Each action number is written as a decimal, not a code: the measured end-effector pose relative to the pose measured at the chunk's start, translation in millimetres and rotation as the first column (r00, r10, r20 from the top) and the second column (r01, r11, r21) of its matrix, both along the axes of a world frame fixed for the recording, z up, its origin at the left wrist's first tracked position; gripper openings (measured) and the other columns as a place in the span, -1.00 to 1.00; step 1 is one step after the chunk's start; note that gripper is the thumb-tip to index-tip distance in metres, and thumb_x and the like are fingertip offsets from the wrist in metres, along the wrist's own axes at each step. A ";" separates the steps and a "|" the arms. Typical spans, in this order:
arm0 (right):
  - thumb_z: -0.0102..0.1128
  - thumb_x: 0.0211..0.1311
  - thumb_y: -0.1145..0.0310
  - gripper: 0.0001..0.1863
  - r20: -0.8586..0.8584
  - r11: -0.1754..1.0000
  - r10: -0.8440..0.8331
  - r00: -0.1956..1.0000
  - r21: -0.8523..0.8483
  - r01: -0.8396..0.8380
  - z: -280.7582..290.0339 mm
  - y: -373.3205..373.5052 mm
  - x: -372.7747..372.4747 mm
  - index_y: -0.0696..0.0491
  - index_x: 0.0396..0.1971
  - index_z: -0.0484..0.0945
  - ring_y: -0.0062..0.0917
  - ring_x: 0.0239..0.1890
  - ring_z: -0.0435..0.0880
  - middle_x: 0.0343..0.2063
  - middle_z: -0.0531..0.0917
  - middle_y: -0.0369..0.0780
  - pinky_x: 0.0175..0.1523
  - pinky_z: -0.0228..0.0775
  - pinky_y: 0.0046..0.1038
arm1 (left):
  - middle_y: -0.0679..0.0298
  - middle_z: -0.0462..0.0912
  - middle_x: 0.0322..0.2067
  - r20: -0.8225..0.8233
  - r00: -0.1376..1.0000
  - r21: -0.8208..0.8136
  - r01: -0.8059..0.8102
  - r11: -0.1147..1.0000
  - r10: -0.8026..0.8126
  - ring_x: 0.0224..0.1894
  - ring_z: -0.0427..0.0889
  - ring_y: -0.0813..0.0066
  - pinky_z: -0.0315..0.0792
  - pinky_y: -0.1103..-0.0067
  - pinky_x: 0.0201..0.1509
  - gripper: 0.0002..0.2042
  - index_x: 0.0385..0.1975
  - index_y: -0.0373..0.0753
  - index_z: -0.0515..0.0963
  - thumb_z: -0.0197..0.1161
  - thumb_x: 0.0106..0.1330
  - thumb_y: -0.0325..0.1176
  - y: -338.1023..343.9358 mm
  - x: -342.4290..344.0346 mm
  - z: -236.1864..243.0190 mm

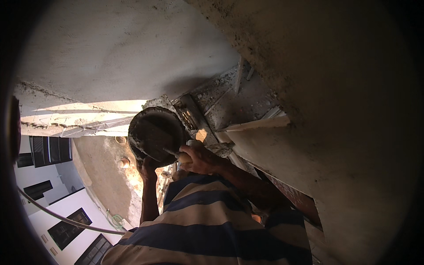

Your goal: The person applies wet plaster from a bucket onto a wall using a trowel and then smooths it with a large plastering float.

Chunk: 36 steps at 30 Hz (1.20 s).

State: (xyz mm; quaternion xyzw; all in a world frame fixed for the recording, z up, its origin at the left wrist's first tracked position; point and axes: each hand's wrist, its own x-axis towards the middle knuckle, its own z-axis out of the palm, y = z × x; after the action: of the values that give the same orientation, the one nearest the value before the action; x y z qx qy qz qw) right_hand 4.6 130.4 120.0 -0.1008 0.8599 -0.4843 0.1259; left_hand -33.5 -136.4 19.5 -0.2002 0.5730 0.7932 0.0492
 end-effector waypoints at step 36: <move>0.03 0.33 0.19 -0.63 0.711 0.795 -0.606 0.357 0.527 0.300 -183.4 129.2 323.5 0.18 -0.08 0.50 -0.42 -0.34 0.57 -0.36 0.58 -0.12 -0.21 0.40 -0.41 | 0.17 0.44 -0.41 0.603 0.375 -0.319 -0.696 0.644 0.704 -0.41 0.45 0.29 0.41 0.38 -0.37 -0.70 -0.38 -0.34 0.38 0.32 -0.02 -0.37 -109.8 60.2 -152.1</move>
State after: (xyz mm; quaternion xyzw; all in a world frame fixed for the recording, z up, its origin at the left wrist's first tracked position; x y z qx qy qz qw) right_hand 328.2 259.5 -63.4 0.4174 0.7370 -0.3432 0.4061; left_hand 26.7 -246.1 -132.6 -0.6990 0.3771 0.6016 -0.0851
